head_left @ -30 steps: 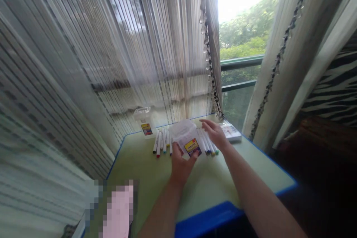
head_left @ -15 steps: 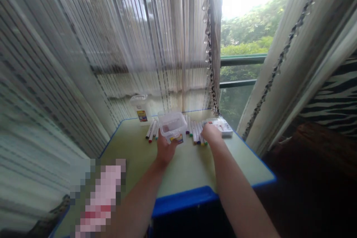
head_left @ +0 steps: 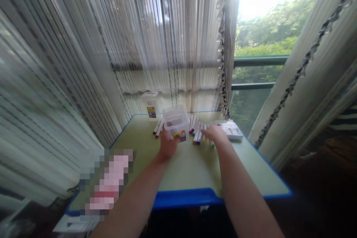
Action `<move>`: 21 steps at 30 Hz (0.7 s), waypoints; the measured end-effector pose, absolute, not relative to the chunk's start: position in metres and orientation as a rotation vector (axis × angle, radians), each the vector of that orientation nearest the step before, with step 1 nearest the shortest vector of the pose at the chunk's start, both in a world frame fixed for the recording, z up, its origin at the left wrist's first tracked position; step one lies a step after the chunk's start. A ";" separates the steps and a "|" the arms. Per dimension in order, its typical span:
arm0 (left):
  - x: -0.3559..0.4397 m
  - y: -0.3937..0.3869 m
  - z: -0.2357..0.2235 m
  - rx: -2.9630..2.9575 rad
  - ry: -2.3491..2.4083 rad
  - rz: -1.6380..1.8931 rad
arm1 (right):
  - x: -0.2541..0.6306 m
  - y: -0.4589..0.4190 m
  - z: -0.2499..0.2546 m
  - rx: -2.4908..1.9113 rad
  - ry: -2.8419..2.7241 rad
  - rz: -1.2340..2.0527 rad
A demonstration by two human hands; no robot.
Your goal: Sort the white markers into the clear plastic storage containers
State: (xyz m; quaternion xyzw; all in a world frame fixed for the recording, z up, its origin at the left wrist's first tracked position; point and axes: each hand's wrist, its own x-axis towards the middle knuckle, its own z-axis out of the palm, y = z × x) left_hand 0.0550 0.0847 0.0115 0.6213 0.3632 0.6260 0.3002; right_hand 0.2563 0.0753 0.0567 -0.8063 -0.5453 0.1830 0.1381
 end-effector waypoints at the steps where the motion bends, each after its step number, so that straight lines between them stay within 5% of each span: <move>1: 0.056 0.084 0.012 1.690 0.951 1.650 | 0.258 0.074 0.058 -2.257 -1.514 0.546; 10: 0.059 0.088 0.007 2.079 0.890 1.715 | 0.244 0.065 0.069 -1.020 -1.045 0.824; 21: 0.057 0.096 0.008 2.232 0.911 1.791 | 0.234 0.067 0.068 -0.735 -0.982 0.862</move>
